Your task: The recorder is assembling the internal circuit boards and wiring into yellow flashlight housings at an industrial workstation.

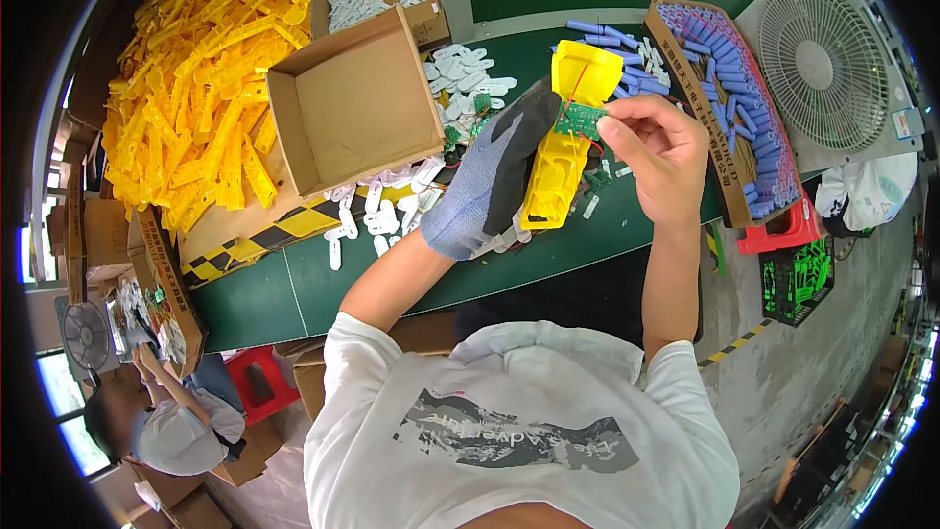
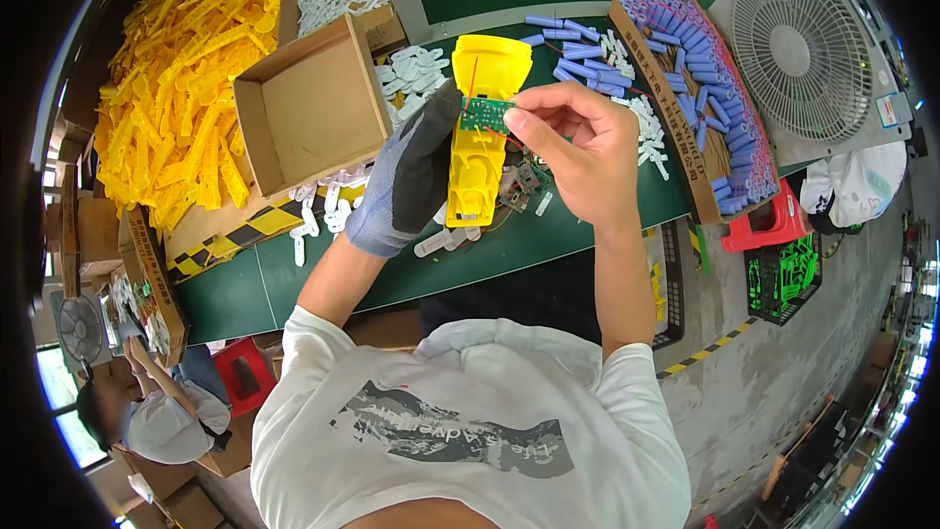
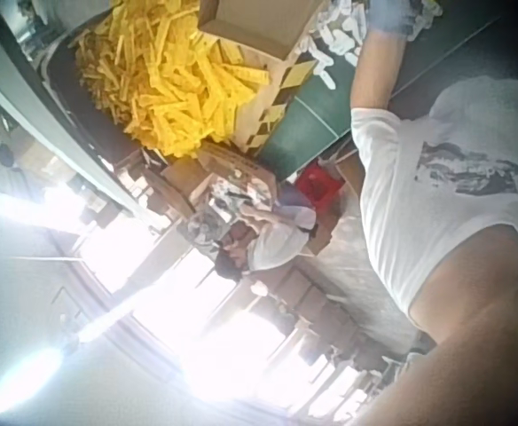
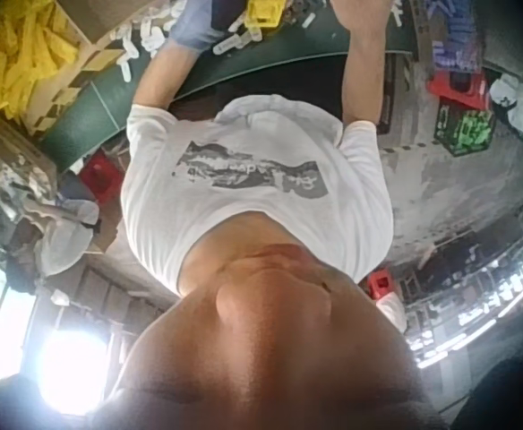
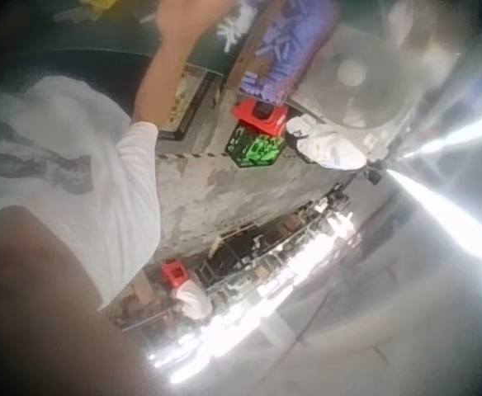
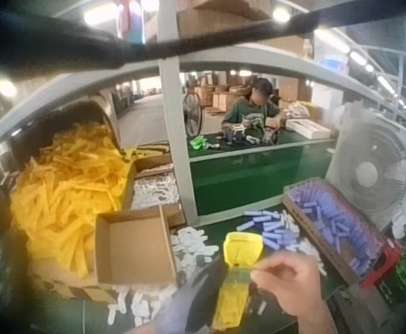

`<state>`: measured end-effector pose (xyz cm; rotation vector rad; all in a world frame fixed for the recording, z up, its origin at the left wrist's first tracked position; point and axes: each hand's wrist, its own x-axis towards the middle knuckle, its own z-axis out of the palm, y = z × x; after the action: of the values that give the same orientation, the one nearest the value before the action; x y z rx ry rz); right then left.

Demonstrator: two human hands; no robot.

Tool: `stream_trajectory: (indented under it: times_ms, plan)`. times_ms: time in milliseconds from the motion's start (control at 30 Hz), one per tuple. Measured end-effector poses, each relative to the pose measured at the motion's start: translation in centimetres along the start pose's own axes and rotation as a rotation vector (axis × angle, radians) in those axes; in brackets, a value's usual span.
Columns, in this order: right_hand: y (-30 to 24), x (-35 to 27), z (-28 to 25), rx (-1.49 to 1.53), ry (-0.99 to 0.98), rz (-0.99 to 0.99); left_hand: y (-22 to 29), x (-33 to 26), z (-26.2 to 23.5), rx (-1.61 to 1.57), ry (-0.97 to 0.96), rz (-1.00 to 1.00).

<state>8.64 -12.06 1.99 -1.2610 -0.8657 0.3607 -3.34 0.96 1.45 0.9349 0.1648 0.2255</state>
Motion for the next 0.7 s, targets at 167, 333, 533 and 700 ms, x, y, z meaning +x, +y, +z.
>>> stream_trajectory:
  times_ms: [167, 333, 533, 700]
  plan:
    - [1.0, 0.1, -0.7, 0.05, 0.025, -0.011, -0.4, 0.8, -0.3, -0.151, -0.027, -0.014]
    - [1.5, -0.1, -1.1, 0.059, 0.04, -0.004, -0.8, 1.1, -0.4, -0.066, 0.005, -0.026]
    - [2.0, -0.5, -0.8, 0.1, 0.111, 0.005, 0.0, 0.4, 1.0, 0.228, 0.008, -0.007]
    - [2.5, -0.6, 1.4, 0.137, 0.259, 0.043, -0.9, 0.5, 1.2, 0.449, 0.215, 0.127]
